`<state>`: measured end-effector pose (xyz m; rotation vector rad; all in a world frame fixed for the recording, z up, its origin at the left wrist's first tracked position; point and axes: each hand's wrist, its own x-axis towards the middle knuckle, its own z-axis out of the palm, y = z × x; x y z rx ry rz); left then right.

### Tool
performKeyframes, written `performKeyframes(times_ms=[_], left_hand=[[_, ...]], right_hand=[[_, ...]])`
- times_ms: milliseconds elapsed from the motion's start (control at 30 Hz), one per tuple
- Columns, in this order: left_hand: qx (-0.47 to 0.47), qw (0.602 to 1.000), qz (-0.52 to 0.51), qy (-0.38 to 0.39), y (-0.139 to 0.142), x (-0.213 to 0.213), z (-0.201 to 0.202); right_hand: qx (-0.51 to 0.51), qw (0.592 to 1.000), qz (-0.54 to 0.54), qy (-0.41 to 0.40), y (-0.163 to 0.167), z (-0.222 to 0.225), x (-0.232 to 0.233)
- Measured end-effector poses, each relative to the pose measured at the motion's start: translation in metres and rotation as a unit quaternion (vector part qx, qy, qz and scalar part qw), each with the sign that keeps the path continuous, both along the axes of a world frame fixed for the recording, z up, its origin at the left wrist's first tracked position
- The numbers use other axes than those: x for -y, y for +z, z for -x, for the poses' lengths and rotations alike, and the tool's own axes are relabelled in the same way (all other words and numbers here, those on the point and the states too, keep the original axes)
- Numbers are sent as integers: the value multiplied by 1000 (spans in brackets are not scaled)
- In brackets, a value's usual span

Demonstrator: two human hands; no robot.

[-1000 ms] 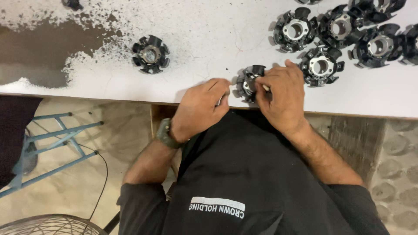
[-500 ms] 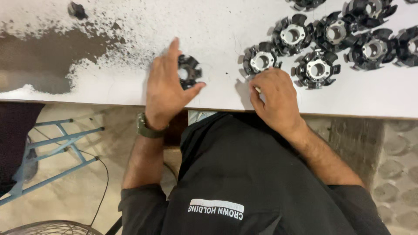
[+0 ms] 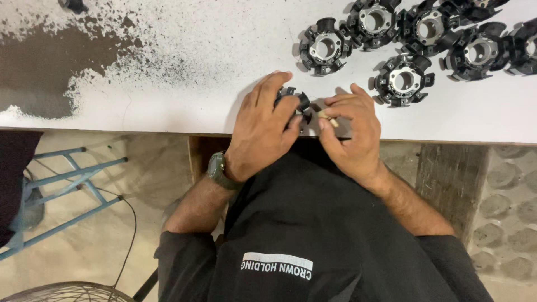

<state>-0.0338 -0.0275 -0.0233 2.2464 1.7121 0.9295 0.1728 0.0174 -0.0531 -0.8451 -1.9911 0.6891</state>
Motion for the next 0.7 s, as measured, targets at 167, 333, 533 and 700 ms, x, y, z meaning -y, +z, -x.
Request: performKeyframes(times_ms=[167, 333, 533, 700], left_hand=[[53, 996, 51, 41, -5, 0, 0], [70, 995, 35, 58, -8, 3, 0], [73, 995, 21, 56, -10, 5, 2], [61, 996, 28, 52, -9, 4, 5]], right_hand=[[55, 997, -61, 12, 0, 11, 2], [103, 990, -94, 14, 4, 15, 1], [96, 989, -110, 22, -1, 15, 4], [108, 987, -118, 16, -1, 20, 5]])
